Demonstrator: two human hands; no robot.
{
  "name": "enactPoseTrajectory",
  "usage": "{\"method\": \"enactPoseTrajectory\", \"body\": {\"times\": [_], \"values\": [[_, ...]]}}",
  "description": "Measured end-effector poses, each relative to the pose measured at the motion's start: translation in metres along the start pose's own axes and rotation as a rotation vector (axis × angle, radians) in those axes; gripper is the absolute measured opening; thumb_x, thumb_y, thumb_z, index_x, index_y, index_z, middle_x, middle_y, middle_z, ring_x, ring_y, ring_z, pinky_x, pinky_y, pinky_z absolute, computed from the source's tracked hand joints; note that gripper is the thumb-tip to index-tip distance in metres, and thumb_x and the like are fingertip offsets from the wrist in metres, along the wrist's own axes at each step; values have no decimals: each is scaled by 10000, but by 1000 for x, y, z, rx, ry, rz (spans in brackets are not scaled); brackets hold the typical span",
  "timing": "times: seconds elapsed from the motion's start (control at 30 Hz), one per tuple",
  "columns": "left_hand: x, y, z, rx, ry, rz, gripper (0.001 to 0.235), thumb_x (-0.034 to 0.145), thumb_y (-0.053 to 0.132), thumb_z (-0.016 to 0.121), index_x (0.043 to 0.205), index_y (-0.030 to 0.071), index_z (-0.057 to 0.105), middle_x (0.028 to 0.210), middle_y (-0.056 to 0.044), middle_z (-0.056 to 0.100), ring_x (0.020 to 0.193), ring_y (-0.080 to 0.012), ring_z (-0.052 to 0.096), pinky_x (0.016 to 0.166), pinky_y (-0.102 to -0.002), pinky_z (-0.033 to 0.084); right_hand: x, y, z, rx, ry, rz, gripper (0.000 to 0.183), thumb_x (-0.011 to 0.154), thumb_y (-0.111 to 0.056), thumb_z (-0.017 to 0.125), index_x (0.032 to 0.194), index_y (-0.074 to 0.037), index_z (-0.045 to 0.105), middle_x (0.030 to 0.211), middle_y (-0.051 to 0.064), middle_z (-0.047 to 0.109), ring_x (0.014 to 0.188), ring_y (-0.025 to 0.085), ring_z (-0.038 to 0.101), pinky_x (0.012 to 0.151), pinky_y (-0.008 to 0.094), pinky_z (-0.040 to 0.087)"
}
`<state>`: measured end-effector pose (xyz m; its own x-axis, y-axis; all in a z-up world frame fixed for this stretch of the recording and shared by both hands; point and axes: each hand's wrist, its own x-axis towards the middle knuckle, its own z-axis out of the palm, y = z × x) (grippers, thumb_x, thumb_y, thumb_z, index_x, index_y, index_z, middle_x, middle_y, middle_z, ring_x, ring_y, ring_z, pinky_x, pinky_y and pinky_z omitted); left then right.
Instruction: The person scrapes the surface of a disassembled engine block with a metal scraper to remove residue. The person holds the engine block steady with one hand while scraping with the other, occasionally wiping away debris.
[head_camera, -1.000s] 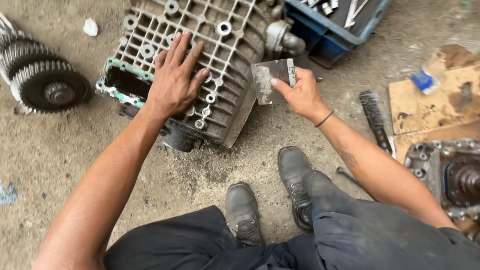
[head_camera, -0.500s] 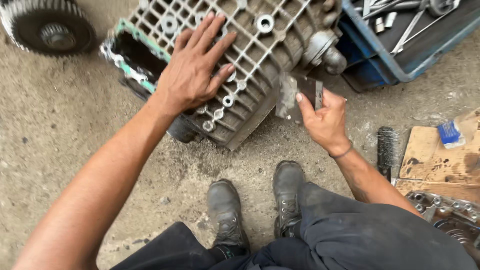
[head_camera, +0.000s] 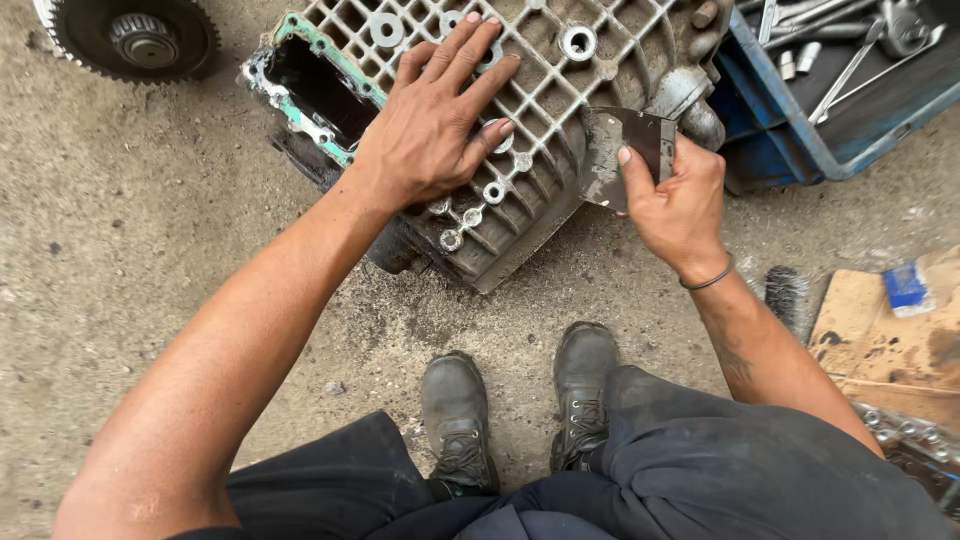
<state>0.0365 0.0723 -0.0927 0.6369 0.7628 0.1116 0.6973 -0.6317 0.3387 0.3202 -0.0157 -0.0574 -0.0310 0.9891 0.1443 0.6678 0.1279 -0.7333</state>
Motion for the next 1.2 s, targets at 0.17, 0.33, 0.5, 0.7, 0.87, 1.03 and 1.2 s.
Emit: {"method": "enactPoseTrajectory", "body": {"times": [0.17,0.33,0.5,0.7,0.87,1.03,1.2], "values": [[-5,1,2,-17,77,25,604,1149,509,369,1576,91,457,1679,-206,297,1562,-335,248,1238,-528,241,-11,-18,-5,-172,-49,-67,109,1034,-36,707,1063,69,705,841,168,679,712,267,670,679,365,513],[-5,3,4,-19,70,0,588,1136,486,398,1559,81,454,1669,-207,310,1545,-337,283,1225,-536,258,-23,-25,9,-318,100,-335,198,998,-8,667,1174,78,697,980,200,707,851,314,711,737,390,567],[-3,3,4,-8,95,3,584,1129,496,386,1554,100,446,1645,-210,317,1512,-353,298,1208,-550,240,-2,8,0,-196,-94,-87,128,1076,-97,716,1000,6,710,791,105,706,673,182,678,624,347,513],[-5,1,7,0,94,-4,585,1144,503,364,1563,102,443,1642,-206,328,1526,-349,302,1236,-546,238,32,41,-27,-72,-266,-43,118,1028,-93,773,1046,11,719,848,92,720,705,143,652,610,313,515],[-4,5,6,29,90,1,577,1128,497,344,1552,116,438,1639,-210,323,1508,-343,288,1210,-549,231,46,39,-31,287,-400,14,196,1027,-40,723,1209,27,689,1052,94,756,876,130,727,759,280,633],[1,6,1,46,40,-27,611,1119,522,287,1577,137,411,1673,-191,275,1548,-321,222,1231,-540,200,62,33,-37,187,-480,175,182,1002,-81,697,1160,6,680,934,123,757,781,167,760,691,311,658],[-1,12,-3,60,-13,-56,660,1099,570,220,1597,168,379,1686,-158,248,1563,-291,186,1247,-523,181,51,23,-36,163,-456,125,122,997,-96,697,1065,5,697,865,95,748,727,180,733,643,336,622]]}}
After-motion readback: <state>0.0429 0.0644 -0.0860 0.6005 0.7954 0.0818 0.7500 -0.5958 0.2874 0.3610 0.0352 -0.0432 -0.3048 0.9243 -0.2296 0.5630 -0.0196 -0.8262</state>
